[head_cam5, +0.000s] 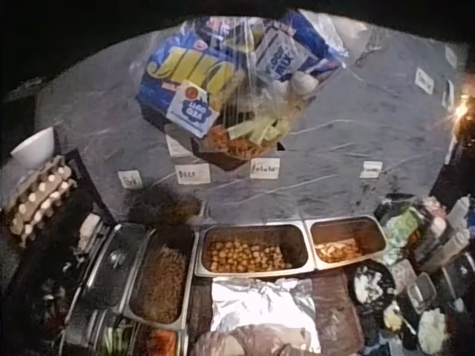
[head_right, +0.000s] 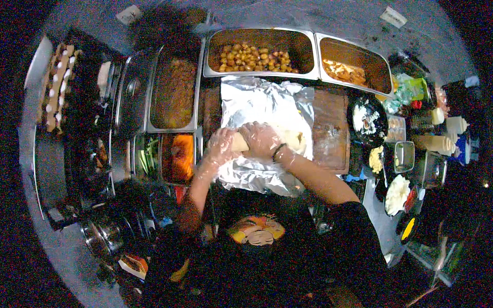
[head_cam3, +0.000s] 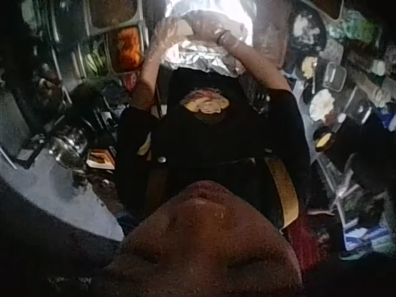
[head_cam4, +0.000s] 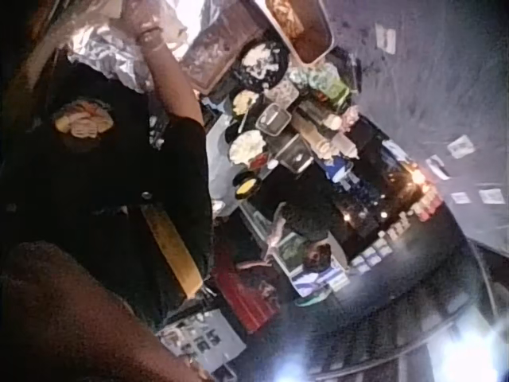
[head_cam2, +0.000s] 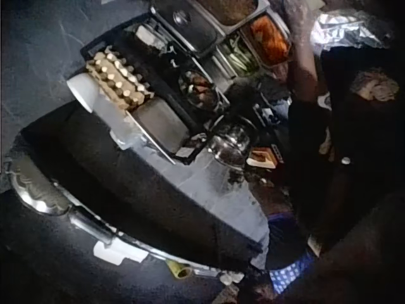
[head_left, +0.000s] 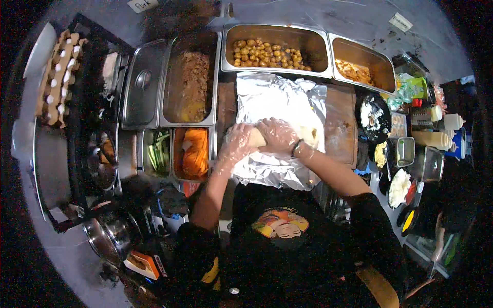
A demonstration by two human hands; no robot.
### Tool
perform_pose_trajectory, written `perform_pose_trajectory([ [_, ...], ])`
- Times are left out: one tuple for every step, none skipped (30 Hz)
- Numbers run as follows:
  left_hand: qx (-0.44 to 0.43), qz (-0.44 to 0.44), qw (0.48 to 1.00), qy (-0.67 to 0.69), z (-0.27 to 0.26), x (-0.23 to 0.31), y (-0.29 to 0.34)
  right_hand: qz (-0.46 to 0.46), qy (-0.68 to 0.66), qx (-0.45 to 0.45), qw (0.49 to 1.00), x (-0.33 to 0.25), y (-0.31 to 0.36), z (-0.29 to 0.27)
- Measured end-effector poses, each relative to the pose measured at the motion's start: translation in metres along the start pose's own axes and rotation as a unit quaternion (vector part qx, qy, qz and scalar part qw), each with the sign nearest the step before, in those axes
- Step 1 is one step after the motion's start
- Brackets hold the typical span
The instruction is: The person prepares a food wrap by placing various ingredients including meat, vegetables, and sauce onto a tortilla, then folding and rolling the tortilla before wrapping the finished product in foil.
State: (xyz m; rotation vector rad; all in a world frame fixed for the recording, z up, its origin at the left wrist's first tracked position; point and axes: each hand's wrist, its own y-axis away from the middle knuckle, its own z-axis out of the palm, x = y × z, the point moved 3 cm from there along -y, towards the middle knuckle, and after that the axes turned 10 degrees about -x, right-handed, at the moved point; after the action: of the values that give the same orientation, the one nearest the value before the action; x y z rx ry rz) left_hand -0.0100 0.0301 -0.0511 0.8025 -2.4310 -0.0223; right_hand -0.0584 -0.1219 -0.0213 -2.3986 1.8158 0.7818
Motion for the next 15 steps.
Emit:
perform_pose_trajectory([
  [0.075,0.066,0.994,-0.044,-0.008,0.002,0.0,-0.005,0.001,0.002,1.0,0.002,-0.002,0.001],
  [0.076,0.063,0.994,-0.042,-0.01,0.001,-0.001,-0.007,0.003,-0.001,1.0,0.004,-0.003,0.003],
  [0.029,0.046,0.998,-0.027,-0.01,-0.002,-0.002,-0.012,-0.001,0.007,1.0,0.004,-0.003,0.005],
  [-0.019,0.03,0.999,-0.014,-0.016,0.0,-0.005,-0.016,-0.005,0.017,1.0,0.004,-0.003,0.004],
  [-0.034,0.016,0.999,-0.019,-0.013,-0.002,-0.009,-0.018,-0.004,0.017,1.0,0.003,-0.004,0.007],
  [-0.032,0.015,0.999,-0.019,-0.015,0.001,-0.007,-0.017,0.028,0.059,0.998,0.0,-0.005,0.011],
  [-0.019,0.008,0.999,-0.034,-0.015,0.003,-0.004,-0.015,0.06,0.101,0.993,-0.003,-0.005,0.01],
  [-0.005,0.002,0.999,-0.05,-0.014,0.007,0.0,-0.015,0.059,0.101,0.993,-0.004,-0.006,0.01],
  [-0.006,0.002,0.999,-0.051,-0.011,0.014,0.006,-0.008,0.027,0.07,0.997,-0.003,-0.007,0.011],
  [0.105,-0.037,0.994,-0.008,-0.015,0.027,0.012,0.003,-0.005,0.041,0.999,0.001,-0.007,0.011],
  [0.213,-0.079,0.973,0.033,-0.017,0.037,0.022,0.006,-0.009,0.043,0.999,0.001,-0.006,0.01],
  [0.209,-0.075,0.975,0.03,-0.005,0.046,0.027,0.0,0.0,0.057,0.998,0.002,-0.004,0.008],
  [0.269,-0.11,0.936,0.199,0.009,0.048,0.036,-0.009,0.007,0.071,0.997,-0.002,-0.003,0.006],
  [0.319,-0.139,0.865,0.361,0.02,0.049,0.039,-0.015,0.016,0.085,0.996,-0.003,-0.002,0.006],
  [0.304,-0.145,0.875,0.347,0.028,0.053,0.036,-0.011,0.013,0.088,0.996,0.0,-0.003,0.01],
])
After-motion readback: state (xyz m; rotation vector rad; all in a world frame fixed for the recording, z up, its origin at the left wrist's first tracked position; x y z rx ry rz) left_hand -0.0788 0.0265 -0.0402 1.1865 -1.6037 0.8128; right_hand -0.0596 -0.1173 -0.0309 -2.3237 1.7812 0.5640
